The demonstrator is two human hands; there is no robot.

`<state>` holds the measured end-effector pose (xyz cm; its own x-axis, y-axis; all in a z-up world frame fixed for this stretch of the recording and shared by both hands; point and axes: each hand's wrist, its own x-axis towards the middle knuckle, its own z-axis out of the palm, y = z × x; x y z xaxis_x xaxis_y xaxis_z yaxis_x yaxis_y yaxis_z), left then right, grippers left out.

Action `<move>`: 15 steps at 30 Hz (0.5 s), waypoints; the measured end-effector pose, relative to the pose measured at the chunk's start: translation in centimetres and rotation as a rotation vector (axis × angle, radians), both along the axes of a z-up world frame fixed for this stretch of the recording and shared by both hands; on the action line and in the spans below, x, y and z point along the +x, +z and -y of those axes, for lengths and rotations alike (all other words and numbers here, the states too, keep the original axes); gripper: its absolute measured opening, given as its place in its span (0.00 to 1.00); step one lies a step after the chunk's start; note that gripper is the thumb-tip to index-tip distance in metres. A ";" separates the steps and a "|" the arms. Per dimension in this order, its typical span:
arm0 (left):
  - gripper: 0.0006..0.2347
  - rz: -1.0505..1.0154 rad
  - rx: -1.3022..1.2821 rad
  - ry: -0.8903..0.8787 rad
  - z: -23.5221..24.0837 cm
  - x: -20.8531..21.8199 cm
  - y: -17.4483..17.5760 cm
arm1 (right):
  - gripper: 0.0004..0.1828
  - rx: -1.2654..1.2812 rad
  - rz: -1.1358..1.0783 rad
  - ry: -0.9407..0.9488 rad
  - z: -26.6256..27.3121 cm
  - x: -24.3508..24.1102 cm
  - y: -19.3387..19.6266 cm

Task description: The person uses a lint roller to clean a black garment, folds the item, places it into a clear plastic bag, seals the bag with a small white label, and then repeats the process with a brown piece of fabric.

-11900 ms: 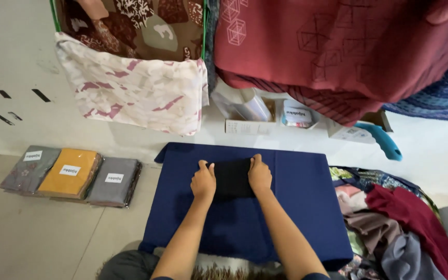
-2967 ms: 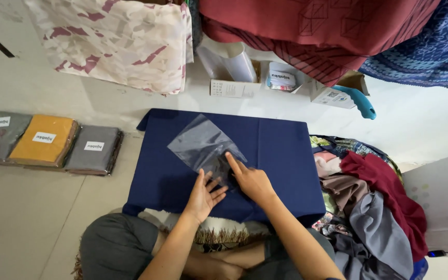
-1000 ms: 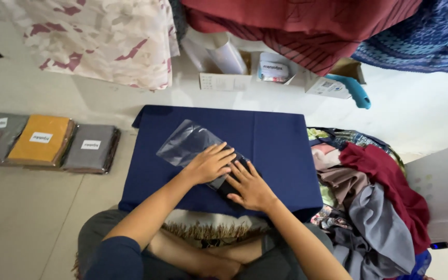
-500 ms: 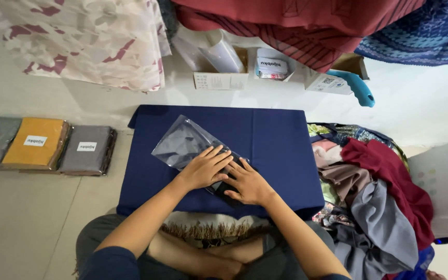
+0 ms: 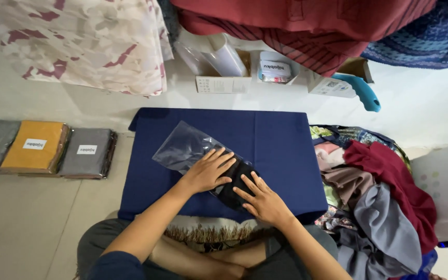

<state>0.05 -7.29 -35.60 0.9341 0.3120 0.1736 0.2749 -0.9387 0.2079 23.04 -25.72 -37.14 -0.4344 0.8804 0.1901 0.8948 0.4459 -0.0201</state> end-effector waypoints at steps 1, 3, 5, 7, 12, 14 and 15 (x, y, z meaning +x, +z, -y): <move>0.33 -0.002 0.000 0.006 0.1 0.1 0.2 | 0.30 0.000 -0.002 0.006 -0.4 -0.2 0.0; 0.33 0.000 0.049 0.026 0.4 0.2 0.6 | 0.28 0.041 -0.021 0.012 -1.3 -0.5 0.0; 0.33 0.012 0.042 0.034 0.3 0.0 0.7 | 0.27 0.042 -0.034 0.041 -2.5 -0.7 -0.2; 0.32 0.028 0.036 0.038 0.3 0.0 0.5 | 0.27 0.044 -0.042 0.067 -3.5 -0.9 -0.3; 0.32 0.155 0.082 0.030 0.2 0.2 0.2 | 0.23 0.163 -0.064 0.091 -6.2 -2.2 0.0; 0.32 0.164 0.097 0.031 0.1 0.4 -0.2 | 0.23 0.184 -0.074 0.091 -7.5 -2.4 -1.8; 0.31 0.172 0.109 0.028 0.1 0.5 -0.4 | 0.22 0.202 -0.087 0.088 -8.1 -2.6 -2.7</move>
<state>0.55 -7.35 -35.99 0.8790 0.3080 0.3641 0.2704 -0.9508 0.1516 20.48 -17.58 -39.82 -0.4818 0.7804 0.3985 0.8514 0.5246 0.0022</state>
